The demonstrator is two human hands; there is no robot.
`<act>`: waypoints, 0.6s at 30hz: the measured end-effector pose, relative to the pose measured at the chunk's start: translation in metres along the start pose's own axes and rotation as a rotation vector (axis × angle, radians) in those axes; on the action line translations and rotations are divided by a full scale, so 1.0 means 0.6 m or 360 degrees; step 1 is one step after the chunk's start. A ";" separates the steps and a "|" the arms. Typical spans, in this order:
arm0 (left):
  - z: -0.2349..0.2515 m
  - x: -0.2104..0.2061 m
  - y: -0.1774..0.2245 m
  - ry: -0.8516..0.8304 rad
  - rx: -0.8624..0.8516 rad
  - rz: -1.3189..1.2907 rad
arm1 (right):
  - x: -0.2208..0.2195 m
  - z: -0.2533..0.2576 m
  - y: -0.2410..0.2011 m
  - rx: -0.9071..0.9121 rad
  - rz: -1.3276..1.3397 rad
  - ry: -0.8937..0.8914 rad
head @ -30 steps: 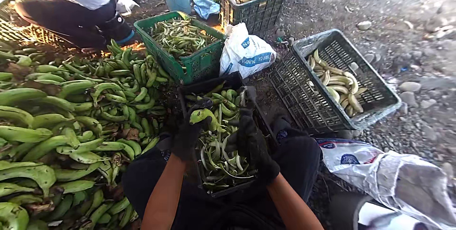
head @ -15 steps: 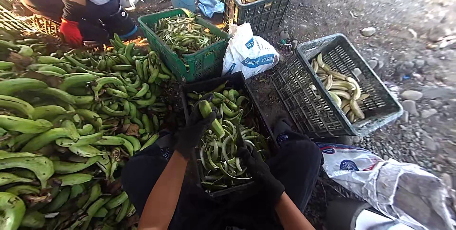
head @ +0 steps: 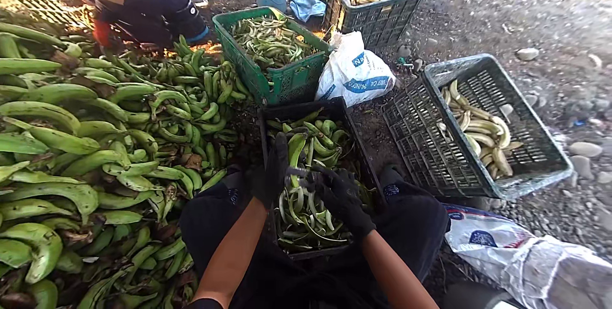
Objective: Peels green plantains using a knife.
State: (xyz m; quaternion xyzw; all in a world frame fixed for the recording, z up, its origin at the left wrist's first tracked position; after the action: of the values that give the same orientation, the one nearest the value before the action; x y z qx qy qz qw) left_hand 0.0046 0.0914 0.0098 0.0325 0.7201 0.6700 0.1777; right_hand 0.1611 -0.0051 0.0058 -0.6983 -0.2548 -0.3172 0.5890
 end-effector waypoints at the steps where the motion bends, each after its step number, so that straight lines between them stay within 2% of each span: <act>1: -0.006 -0.005 -0.004 0.0034 0.0057 0.0016 | -0.001 0.014 0.001 -0.0079 0.0006 0.0055; 5: -0.039 -0.044 -0.029 0.0143 0.0477 -0.0336 | 0.014 0.069 0.019 -0.0480 -0.0068 0.0314; 7: -0.043 -0.052 -0.026 0.0070 0.0551 -0.0433 | 0.040 0.082 0.022 -0.0555 0.0016 0.0366; 9: -0.038 -0.041 -0.020 -0.0021 0.0468 -0.0504 | 0.054 0.076 0.022 -0.0442 0.0081 0.0358; 11: -0.031 -0.023 -0.008 -0.0018 0.0280 -0.0471 | 0.052 0.058 0.011 -0.0273 0.0124 0.0230; 15: -0.011 0.005 0.005 0.0047 -0.0153 -0.0237 | 0.001 -0.006 -0.005 -0.0087 0.0085 -0.0086; 18: -0.002 0.009 0.024 0.0102 -0.0289 -0.0154 | -0.017 -0.043 -0.004 0.0005 0.0058 0.0053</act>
State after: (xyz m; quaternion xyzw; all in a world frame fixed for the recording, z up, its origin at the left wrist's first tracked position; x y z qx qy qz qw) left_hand -0.0037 0.0934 0.0226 -0.0400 0.6624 0.7239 0.1888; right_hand 0.1485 -0.0301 0.0025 -0.6964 -0.2326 -0.3176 0.6000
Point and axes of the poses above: each hand's wrist, its own z-axis towards the middle knuckle, its own x-axis out of the back of the hand, y = z × x, the point moved 6 cm from there along z, towards the middle knuckle, and after that the axes turned 3 degrees about -z, right-handed, at the moved point
